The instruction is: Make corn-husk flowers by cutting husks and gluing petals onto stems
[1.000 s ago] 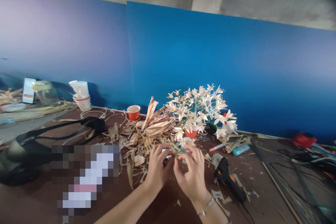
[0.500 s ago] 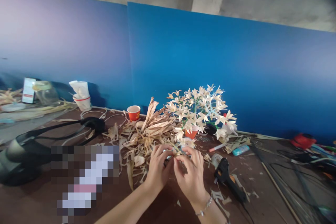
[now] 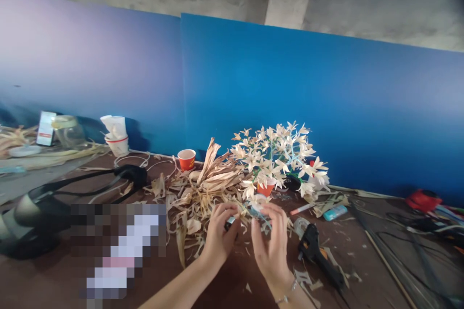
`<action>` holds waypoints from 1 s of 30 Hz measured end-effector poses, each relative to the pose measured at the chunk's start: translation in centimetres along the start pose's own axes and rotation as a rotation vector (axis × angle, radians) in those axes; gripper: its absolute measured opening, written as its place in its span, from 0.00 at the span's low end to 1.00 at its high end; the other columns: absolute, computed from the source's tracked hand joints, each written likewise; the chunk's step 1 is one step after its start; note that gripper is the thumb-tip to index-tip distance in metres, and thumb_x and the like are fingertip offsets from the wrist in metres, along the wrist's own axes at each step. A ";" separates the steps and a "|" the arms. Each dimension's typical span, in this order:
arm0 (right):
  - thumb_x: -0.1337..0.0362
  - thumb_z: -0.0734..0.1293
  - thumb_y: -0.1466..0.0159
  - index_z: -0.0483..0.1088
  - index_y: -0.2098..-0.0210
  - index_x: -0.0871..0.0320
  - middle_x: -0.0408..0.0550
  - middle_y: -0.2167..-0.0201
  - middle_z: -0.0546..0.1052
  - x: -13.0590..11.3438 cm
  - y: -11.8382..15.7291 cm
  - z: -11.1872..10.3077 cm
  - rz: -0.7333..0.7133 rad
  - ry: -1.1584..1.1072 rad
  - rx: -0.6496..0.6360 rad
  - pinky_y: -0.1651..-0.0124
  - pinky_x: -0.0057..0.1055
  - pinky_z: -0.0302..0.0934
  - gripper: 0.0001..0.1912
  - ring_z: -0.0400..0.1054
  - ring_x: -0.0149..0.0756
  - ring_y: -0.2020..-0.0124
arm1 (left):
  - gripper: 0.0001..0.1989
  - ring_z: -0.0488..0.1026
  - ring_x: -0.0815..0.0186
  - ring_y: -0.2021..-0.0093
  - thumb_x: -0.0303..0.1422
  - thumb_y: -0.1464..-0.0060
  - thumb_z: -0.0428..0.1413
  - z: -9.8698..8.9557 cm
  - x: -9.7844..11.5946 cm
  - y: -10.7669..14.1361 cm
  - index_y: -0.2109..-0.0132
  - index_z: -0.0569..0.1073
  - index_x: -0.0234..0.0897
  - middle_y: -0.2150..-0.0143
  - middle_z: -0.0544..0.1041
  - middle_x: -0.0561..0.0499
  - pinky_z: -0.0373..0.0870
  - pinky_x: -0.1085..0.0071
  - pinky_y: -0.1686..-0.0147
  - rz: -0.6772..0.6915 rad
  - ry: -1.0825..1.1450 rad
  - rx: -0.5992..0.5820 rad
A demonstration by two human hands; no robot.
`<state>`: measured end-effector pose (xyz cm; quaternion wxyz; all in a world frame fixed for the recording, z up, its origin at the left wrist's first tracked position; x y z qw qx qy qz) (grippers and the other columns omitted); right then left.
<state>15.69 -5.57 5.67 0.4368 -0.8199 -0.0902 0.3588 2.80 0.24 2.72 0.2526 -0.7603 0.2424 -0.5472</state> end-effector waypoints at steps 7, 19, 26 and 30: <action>0.66 0.60 0.40 0.62 0.74 0.56 0.48 0.67 0.65 1.2 -0.3 1.1 0.197 -0.186 -0.138 0.56 0.37 0.58 0.06 0.61 0.38 0.62 | 0.05 0.68 0.60 0.58 0.30 0.48 0.52 -0.1 -1.0 0.0 0.67 0.73 0.38 0.62 0.73 0.46 0.66 0.61 0.57 -0.056 0.016 0.012; 0.66 0.64 0.43 0.65 0.80 0.58 0.46 0.69 0.66 1.6 0.4 2.6 0.460 -0.394 -0.201 0.67 0.27 0.58 0.09 0.63 0.34 0.67 | 0.03 0.68 0.61 0.60 0.28 0.50 0.54 -0.1 -0.7 0.0 0.71 0.70 0.38 0.64 0.72 0.48 0.67 0.63 0.60 -0.005 -0.042 0.023; 0.63 0.65 0.44 0.69 0.80 0.58 0.48 0.66 0.64 1.4 1.0 2.9 0.449 -0.362 -0.216 0.71 0.26 0.60 0.09 0.64 0.35 0.67 | 0.05 0.68 0.60 0.60 0.28 0.49 0.53 -0.4 -0.2 -0.1 0.72 0.71 0.38 0.64 0.73 0.48 0.66 0.63 0.60 0.006 -0.125 -0.013; 0.63 0.65 0.44 0.69 0.80 0.58 0.48 0.66 0.64 1.2 1.2 3.0 0.442 -0.367 -0.181 0.70 0.27 0.62 0.09 0.64 0.36 0.65 | 0.05 0.68 0.60 0.60 0.28 0.48 0.52 -0.6 0.2 -0.1 0.70 0.71 0.38 0.64 0.73 0.48 0.65 0.62 0.58 0.039 -0.157 -0.010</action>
Point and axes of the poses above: each hand's wrist, its own y-axis away from the middle knuckle, its own z-axis out of the palm, x = y × z, the point moved 4 cm from there along -y, towards the middle knuckle
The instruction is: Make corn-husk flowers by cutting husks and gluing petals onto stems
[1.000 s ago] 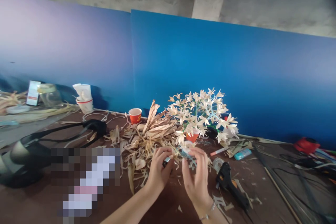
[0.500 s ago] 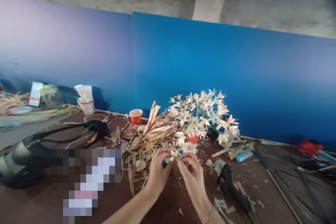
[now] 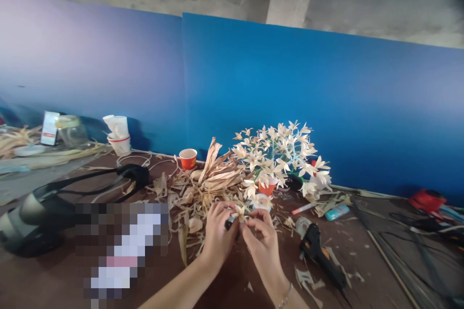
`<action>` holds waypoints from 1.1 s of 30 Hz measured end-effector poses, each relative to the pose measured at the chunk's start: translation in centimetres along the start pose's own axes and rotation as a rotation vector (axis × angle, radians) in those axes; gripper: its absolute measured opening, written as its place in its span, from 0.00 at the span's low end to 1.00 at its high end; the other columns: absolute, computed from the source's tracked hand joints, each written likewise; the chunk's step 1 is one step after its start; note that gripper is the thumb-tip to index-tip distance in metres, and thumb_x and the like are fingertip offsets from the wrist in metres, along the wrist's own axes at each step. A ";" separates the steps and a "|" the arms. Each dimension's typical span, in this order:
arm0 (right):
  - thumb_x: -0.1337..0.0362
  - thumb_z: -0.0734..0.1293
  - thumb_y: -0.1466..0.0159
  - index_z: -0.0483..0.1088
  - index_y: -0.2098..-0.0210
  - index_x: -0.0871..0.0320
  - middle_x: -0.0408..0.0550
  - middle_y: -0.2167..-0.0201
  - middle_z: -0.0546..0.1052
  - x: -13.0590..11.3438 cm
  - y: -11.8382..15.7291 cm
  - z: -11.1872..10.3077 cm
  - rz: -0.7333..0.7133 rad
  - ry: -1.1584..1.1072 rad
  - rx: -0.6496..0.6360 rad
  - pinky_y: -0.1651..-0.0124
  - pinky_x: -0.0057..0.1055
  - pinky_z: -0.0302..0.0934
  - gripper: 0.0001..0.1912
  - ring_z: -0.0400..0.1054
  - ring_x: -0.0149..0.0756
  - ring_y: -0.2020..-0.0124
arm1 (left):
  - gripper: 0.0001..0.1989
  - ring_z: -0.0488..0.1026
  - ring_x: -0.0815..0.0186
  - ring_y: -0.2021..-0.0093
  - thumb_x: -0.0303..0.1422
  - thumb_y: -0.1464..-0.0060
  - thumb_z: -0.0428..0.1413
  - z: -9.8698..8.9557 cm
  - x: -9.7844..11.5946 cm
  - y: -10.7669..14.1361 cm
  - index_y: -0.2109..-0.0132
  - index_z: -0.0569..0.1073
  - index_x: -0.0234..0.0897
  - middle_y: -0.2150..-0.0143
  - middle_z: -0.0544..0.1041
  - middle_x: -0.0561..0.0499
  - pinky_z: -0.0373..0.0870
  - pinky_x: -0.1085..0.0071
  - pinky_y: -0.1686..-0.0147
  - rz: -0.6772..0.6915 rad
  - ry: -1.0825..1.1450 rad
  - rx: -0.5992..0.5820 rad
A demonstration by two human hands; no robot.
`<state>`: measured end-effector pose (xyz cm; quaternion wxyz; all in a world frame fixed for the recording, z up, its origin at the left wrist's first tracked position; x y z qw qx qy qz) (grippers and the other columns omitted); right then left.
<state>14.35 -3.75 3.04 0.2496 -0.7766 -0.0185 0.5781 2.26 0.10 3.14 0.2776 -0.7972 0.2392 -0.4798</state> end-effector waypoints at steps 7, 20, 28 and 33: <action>0.63 0.65 0.44 0.70 0.78 0.58 0.48 0.66 0.65 0.0 0.0 -0.1 -0.006 -0.026 0.016 0.69 0.26 0.62 0.08 0.64 0.35 0.65 | 0.03 0.68 0.60 0.60 0.29 0.49 0.53 0.0 0.3 -0.1 0.70 0.71 0.37 0.64 0.73 0.48 0.66 0.63 0.59 -0.002 -0.007 -0.005; 0.62 0.64 0.44 0.65 0.80 0.58 0.46 0.67 0.65 -0.1 -0.5 -0.3 0.064 -0.081 -0.011 0.66 0.25 0.58 0.10 0.63 0.34 0.65 | 0.04 0.68 0.62 0.62 0.25 0.50 0.54 0.1 0.5 0.0 0.71 0.71 0.37 0.65 0.72 0.48 0.66 0.65 0.61 0.072 -0.002 0.051; 0.70 0.63 0.45 0.67 0.78 0.58 0.46 0.68 0.67 -0.5 -0.6 -1.1 -0.044 -0.004 0.053 0.61 0.29 0.59 0.06 0.63 0.36 0.64 | 0.04 0.67 0.61 0.60 0.25 0.49 0.53 0.1 0.8 0.0 0.69 0.72 0.37 0.64 0.72 0.47 0.66 0.65 0.60 0.099 0.036 0.002; 0.70 0.62 0.44 0.66 0.76 0.57 0.47 0.65 0.66 -1.0 -0.5 -1.3 -0.145 0.127 0.017 0.57 0.33 0.58 0.05 0.62 0.38 0.60 | 0.04 0.68 0.61 0.60 0.25 0.50 0.54 0.2 0.7 0.2 0.69 0.71 0.37 0.64 0.73 0.47 0.66 0.64 0.60 0.111 0.036 -0.010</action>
Point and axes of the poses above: each hand's wrist, its own y-axis away from the middle knuckle, its own z-axis out of the palm, x = y × z, the point moved 4 cm from there along -y, towards the middle knuckle
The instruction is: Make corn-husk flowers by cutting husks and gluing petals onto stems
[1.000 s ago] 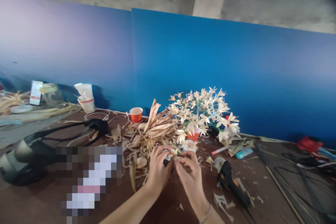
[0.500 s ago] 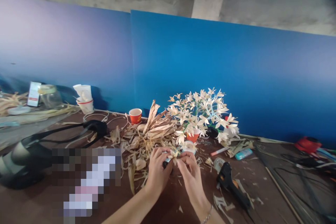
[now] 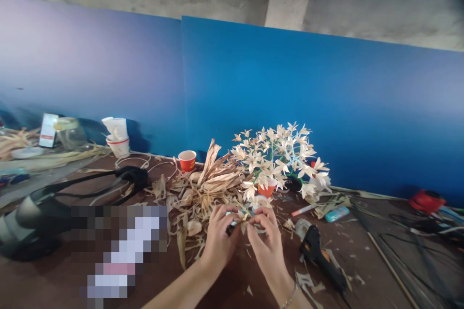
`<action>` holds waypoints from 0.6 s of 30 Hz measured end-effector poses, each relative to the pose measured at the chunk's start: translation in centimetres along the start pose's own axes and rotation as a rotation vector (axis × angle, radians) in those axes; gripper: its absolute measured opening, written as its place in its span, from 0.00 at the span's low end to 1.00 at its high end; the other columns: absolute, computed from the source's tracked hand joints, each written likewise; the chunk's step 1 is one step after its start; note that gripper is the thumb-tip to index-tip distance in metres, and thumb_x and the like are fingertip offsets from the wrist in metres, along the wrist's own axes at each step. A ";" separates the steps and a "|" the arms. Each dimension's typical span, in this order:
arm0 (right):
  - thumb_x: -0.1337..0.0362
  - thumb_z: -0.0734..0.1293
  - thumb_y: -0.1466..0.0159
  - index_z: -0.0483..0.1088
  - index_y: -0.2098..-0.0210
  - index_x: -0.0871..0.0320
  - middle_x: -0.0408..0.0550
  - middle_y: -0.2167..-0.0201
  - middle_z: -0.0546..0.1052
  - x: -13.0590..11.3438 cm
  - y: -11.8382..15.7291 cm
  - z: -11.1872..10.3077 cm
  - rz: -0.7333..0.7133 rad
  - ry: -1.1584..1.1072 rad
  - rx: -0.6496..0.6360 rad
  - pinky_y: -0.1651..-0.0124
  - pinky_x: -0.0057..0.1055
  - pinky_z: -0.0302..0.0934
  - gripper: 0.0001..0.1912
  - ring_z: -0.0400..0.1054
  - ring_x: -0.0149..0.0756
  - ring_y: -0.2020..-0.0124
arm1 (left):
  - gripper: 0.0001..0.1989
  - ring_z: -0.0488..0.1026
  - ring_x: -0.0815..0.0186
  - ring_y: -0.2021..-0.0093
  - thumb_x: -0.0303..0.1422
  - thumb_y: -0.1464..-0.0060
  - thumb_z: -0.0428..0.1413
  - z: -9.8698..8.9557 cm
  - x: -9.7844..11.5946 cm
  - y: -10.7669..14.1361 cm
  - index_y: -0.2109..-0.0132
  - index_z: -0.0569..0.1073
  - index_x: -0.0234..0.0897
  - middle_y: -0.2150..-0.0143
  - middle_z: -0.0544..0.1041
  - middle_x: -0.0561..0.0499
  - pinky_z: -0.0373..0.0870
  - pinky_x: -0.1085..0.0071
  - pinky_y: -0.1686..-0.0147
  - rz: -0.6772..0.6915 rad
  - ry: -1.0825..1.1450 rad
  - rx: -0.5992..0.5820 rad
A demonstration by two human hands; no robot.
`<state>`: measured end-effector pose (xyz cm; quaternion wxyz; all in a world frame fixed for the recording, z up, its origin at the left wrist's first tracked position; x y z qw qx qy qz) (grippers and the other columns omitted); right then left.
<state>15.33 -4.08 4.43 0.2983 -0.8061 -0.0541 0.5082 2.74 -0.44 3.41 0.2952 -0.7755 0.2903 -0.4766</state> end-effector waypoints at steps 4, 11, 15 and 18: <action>0.70 0.62 0.44 0.66 0.74 0.57 0.48 0.63 0.64 -0.2 0.0 -0.3 -0.079 0.095 -0.005 0.52 0.36 0.56 0.05 0.60 0.40 0.57 | 0.02 0.68 0.61 0.59 0.26 0.50 0.55 0.1 -0.1 0.0 0.69 0.71 0.37 0.63 0.73 0.47 0.66 0.64 0.60 -0.006 -0.001 -0.019; 0.70 0.61 0.43 0.66 0.73 0.57 0.50 0.62 0.62 -0.3 0.0 -0.3 -0.126 0.167 -0.009 0.51 0.40 0.55 0.05 0.58 0.41 0.56 | 0.02 0.68 0.60 0.59 0.27 0.50 0.55 0.2 -0.4 0.0 0.70 0.71 0.37 0.62 0.73 0.47 0.66 0.62 0.60 -0.055 0.016 -0.038; 0.69 0.62 0.43 0.67 0.73 0.57 0.50 0.62 0.63 -0.5 0.0 -0.3 -0.125 0.170 -0.008 0.51 0.40 0.56 0.04 0.59 0.41 0.56 | 0.04 0.68 0.60 0.59 0.28 0.49 0.54 0.2 -0.4 0.0 0.72 0.70 0.37 0.63 0.73 0.47 0.66 0.61 0.60 -0.084 0.033 -0.056; 0.69 0.62 0.43 0.68 0.73 0.57 0.49 0.62 0.64 -0.5 0.0 -0.4 -0.105 0.137 -0.007 0.52 0.39 0.57 0.04 0.60 0.41 0.56 | 0.05 0.68 0.59 0.59 0.28 0.49 0.54 0.2 -0.4 -0.1 0.72 0.70 0.37 0.63 0.73 0.46 0.65 0.60 0.60 -0.092 0.049 -0.058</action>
Point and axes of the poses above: each hand's wrist, its own y-axis away from the middle knuckle, its own z-axis out of the palm, x = y × z, the point moved 4 cm from there along -y, towards the middle knuckle
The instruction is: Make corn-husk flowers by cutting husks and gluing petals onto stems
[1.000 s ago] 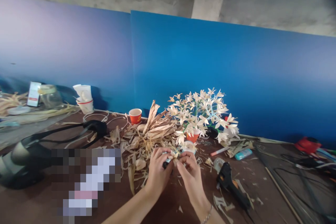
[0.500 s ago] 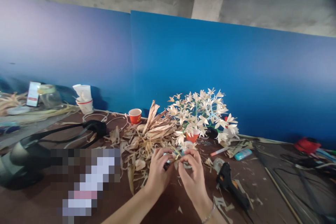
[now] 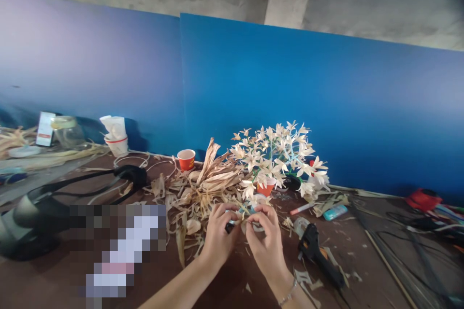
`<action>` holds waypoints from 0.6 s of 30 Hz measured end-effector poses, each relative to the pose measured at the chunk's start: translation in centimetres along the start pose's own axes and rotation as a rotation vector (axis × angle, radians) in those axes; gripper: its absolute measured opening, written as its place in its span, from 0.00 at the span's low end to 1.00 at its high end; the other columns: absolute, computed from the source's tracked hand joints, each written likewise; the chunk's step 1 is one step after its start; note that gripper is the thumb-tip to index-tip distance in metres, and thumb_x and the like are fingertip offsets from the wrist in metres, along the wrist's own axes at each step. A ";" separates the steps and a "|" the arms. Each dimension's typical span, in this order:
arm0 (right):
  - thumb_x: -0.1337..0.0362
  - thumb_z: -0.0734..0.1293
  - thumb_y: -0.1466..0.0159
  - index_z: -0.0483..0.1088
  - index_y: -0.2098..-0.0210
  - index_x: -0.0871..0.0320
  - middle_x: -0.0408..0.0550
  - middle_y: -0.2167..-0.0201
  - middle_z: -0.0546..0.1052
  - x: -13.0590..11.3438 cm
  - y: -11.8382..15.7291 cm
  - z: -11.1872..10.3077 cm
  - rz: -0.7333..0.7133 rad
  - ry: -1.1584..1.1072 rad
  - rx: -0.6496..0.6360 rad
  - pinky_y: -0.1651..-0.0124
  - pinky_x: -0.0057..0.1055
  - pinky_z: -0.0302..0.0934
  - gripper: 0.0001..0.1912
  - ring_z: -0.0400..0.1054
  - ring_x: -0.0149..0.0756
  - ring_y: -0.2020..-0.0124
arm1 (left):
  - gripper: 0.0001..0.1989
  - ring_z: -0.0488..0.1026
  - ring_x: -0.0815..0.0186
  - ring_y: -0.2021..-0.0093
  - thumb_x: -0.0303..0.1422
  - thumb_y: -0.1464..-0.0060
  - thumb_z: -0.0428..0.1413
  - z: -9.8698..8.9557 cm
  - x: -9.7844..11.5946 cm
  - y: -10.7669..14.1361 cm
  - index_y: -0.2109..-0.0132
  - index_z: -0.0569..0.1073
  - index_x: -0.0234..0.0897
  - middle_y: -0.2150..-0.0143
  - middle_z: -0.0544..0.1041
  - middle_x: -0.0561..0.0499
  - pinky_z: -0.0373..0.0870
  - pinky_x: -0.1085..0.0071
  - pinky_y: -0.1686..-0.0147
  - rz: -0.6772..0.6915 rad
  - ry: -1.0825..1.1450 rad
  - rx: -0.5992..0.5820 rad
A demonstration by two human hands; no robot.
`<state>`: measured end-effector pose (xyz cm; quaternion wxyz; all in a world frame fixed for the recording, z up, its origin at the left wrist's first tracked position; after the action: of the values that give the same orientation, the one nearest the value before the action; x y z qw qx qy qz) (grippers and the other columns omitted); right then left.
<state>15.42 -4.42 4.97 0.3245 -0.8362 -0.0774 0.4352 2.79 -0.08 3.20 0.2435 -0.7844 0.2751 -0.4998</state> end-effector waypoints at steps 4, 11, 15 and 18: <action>0.68 0.63 0.43 0.69 0.73 0.56 0.49 0.63 0.65 0.2 0.0 0.1 0.026 -0.071 -0.009 0.53 0.38 0.57 0.04 0.60 0.41 0.57 | 0.04 0.67 0.60 0.59 0.27 0.50 0.55 0.0 -0.2 0.0 0.72 0.69 0.37 0.63 0.72 0.47 0.65 0.61 0.60 -0.004 0.010 0.007; 0.63 0.62 0.40 0.67 0.75 0.57 0.49 0.63 0.66 0.8 -0.2 -0.1 0.152 -0.224 0.044 0.53 0.35 0.57 0.08 0.61 0.38 0.57 | 0.07 0.67 0.60 0.58 0.21 0.53 0.53 0.1 0.0 0.2 0.71 0.70 0.38 0.61 0.72 0.48 0.64 0.61 0.58 0.042 -0.052 -0.026; 0.64 0.64 0.43 0.65 0.80 0.57 0.47 0.66 0.67 0.8 -0.5 -0.1 0.204 -0.242 -0.004 0.55 0.32 0.57 0.09 0.63 0.37 0.60 | 0.06 0.66 0.61 0.58 0.22 0.53 0.54 0.0 0.6 0.1 0.71 0.70 0.38 0.60 0.72 0.48 0.64 0.62 0.58 0.066 -0.081 -0.072; 0.67 0.64 0.45 0.67 0.80 0.58 0.46 0.67 0.68 1.0 -0.8 0.1 0.254 -0.289 -0.065 0.63 0.29 0.58 0.08 0.64 0.35 0.65 | 0.05 0.66 0.61 0.58 0.23 0.53 0.54 0.0 0.6 0.0 0.72 0.70 0.37 0.60 0.72 0.48 0.63 0.63 0.58 0.053 -0.061 -0.083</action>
<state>16.10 -3.37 4.73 0.2252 -0.7781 -0.0309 0.5855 3.02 -0.53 3.56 0.2323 -0.8012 0.3085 -0.4571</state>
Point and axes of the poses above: each hand's wrist, its own y-axis away from the middle knuckle, its own z-axis out of the palm, x = y × z, the point moved 4 cm from there along -y, towards the middle knuckle
